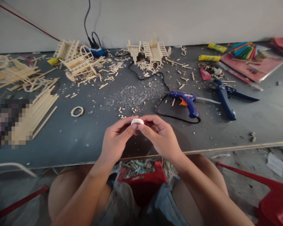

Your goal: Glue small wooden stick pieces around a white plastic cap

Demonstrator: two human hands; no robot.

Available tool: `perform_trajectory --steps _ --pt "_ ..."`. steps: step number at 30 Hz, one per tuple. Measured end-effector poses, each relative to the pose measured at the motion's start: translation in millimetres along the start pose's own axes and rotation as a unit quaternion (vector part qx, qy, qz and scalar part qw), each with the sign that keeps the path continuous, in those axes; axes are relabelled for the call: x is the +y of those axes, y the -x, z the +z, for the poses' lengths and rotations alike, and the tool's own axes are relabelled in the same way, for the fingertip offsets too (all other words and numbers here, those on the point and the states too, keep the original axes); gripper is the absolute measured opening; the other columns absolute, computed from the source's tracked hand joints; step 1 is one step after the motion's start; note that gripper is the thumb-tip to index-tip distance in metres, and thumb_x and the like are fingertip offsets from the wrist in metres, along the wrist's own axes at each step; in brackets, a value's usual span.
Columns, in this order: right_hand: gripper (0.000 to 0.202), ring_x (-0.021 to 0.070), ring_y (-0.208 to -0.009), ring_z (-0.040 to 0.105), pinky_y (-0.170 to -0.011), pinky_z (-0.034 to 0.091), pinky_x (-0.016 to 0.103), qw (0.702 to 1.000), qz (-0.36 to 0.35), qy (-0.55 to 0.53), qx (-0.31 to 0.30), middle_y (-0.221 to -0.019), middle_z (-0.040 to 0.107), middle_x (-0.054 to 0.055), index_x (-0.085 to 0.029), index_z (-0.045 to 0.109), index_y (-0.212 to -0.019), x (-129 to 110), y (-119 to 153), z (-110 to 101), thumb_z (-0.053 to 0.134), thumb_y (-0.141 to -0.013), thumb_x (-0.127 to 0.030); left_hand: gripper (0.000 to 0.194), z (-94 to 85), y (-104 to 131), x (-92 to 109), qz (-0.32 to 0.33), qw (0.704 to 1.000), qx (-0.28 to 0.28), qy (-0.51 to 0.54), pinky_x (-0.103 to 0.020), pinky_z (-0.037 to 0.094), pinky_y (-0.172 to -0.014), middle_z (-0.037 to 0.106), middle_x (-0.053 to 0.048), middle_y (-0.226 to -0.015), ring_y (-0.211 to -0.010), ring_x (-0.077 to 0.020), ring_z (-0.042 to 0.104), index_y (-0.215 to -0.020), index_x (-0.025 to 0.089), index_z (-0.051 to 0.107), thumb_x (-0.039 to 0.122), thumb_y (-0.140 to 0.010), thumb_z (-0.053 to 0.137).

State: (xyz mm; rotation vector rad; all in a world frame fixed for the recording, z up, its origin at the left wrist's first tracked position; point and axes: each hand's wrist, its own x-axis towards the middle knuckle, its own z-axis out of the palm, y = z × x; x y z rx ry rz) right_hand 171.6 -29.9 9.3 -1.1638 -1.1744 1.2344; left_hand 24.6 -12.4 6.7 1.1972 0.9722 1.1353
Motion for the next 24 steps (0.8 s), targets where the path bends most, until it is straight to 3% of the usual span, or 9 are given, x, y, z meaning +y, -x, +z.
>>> perform_trajectory --steps 9,24 --pt "0.026 0.0138 -0.084 0.064 -0.079 0.054 0.03 0.999 -0.026 0.016 0.011 -0.094 0.067 0.002 -0.023 0.064 -0.099 -0.4 -1.6 -9.8 0.074 -0.075 -0.028 0.017 -6.7 0.4 -2.3 0.122 0.98 0.045 -0.148 -0.029 0.056 -0.083 0.072 -0.002 -0.102 -0.094 -0.0161 0.067 -0.098 0.027 0.073 0.024 -0.082 0.068" --pt "0.009 0.013 -0.078 0.056 -0.072 0.048 0.027 0.988 -0.127 0.086 0.007 -0.088 0.059 0.001 -0.023 0.062 -0.089 3.7 2.1 3.5 0.067 -0.08 -0.022 0.014 -7.2 5.7 -5.8 0.152 0.955 0.075 -0.245 -0.024 0.055 -0.068 0.073 -0.003 -0.091 -0.08 -0.0146 0.068 -0.093 0.022 0.073 0.019 -0.083 0.065"
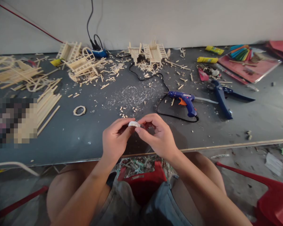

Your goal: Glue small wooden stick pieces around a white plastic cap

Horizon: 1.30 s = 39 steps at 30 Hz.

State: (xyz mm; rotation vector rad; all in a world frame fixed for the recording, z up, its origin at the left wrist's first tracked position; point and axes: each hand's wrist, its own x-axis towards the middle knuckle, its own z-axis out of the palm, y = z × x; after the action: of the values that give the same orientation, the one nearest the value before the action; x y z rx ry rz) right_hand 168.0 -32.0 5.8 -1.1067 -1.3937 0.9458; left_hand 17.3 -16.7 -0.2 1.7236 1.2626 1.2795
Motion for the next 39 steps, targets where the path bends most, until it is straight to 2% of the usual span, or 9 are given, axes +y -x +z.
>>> perform_trajectory --steps 7,21,25,28,30,32,36,38,39 --pt "0.002 0.0139 -0.076 0.056 -0.069 0.048 0.028 0.999 -0.004 0.035 0.002 -0.086 0.059 0.002 -0.022 0.064 -0.084 -1.2 -0.1 0.6 0.063 -0.082 -0.023 0.013 -0.9 0.6 0.5 0.01 1.0 0.002 -0.015 -0.024 0.055 -0.065 0.073 -0.003 -0.09 -0.076 -0.0144 0.068 -0.093 0.022 0.072 0.02 -0.083 0.064" --pt "0.003 0.0134 -0.075 0.056 -0.069 0.047 0.027 0.999 0.005 0.052 0.008 -0.083 0.061 0.001 -0.022 0.065 -0.082 -0.2 -0.2 0.6 0.063 -0.081 -0.02 0.013 -1.0 1.9 0.1 0.022 1.0 0.0 -0.018 -0.024 0.054 -0.066 0.072 -0.003 -0.091 -0.079 -0.0138 0.067 -0.093 0.022 0.072 0.018 -0.083 0.065" --pt "0.004 0.0128 -0.075 0.057 -0.069 0.047 0.026 0.999 0.011 0.032 0.005 -0.083 0.062 0.001 -0.022 0.064 -0.084 -1.1 0.3 2.0 0.064 -0.081 -0.02 0.013 -1.1 2.1 0.7 0.001 1.0 0.0 -0.004 -0.023 0.054 -0.064 0.072 -0.003 -0.091 -0.078 -0.0141 0.067 -0.093 0.022 0.072 0.019 -0.083 0.065" --pt "0.008 0.0118 -0.074 0.058 -0.066 0.047 0.025 0.999 0.026 0.007 0.025 -0.082 0.064 0.0 -0.022 0.064 -0.088 -2.2 -1.7 -1.0 0.064 -0.08 -0.021 0.012 -1.7 0.8 2.6 -0.049 0.998 -0.002 0.027 -0.023 0.054 -0.064 0.073 -0.003 -0.089 -0.076 -0.0142 0.067 -0.091 0.022 0.072 0.021 -0.082 0.066" --pt "0.009 0.0116 -0.07 0.057 -0.062 0.046 0.025 0.996 0.035 0.006 0.076 -0.079 0.064 0.0 -0.022 0.065 -0.088 -1.8 -7.3 -9.5 0.065 -0.079 -0.024 0.011 -2.8 -0.7 4.4 -0.101 0.993 -0.002 0.054 -0.024 0.053 -0.065 0.073 -0.002 -0.086 -0.073 -0.0141 0.067 -0.09 0.021 0.073 0.023 -0.081 0.067" --pt "0.01 0.0114 -0.067 0.056 -0.06 0.044 0.025 0.987 0.035 0.022 0.153 -0.076 0.063 -0.001 -0.021 0.066 -0.086 0.5 -16.8 -25.2 0.066 -0.076 -0.025 0.012 -4.4 -2.2 6.0 -0.154 0.985 -0.004 0.08 -0.023 0.053 -0.063 0.073 -0.002 -0.081 -0.068 -0.0134 0.066 -0.089 0.02 0.073 0.025 -0.08 0.067" --pt "0.012 0.0085 -0.063 0.052 -0.059 0.038 0.024 0.945 0.018 0.093 0.314 -0.072 0.059 -0.001 -0.016 0.066 -0.082 9.7 -38.3 -72.1 0.069 -0.071 -0.021 0.013 -6.9 -3.5 7.1 -0.197 0.974 -0.004 0.113 -0.02 0.051 -0.06 0.072 -0.001 -0.071 -0.062 -0.0113 0.064 -0.089 0.02 0.073 0.024 -0.078 0.068" --pt "0.019 0.0074 -0.058 0.048 -0.056 0.034 0.025 0.93 0.07 0.135 0.334 -0.071 0.058 -0.001 -0.015 0.066 -0.084 14.5 -44.4 -95.4 0.072 -0.067 -0.018 0.013 -7.3 -3.3 7.0 -0.202 0.972 -0.001 0.118 -0.02 0.051 -0.061 0.072 -0.001 -0.071 -0.062 -0.0108 0.063 -0.089 0.019 0.073 0.025 -0.078 0.068" --pt "0.021 0.0077 -0.058 0.048 -0.056 0.034 0.025 0.93 0.115 0.15 0.316 -0.07 0.058 -0.001 -0.015 0.065 -0.085 16.8 -45.8 -105.1 0.073 -0.065 -0.017 0.014 -7.4 -3.2 7.1 -0.205 0.972 -0.002 0.119 -0.02 0.051 -0.061 0.072 -0.001 -0.072 -0.062 -0.0109 0.064 -0.089 0.019 0.073 0.025 -0.078 0.068"
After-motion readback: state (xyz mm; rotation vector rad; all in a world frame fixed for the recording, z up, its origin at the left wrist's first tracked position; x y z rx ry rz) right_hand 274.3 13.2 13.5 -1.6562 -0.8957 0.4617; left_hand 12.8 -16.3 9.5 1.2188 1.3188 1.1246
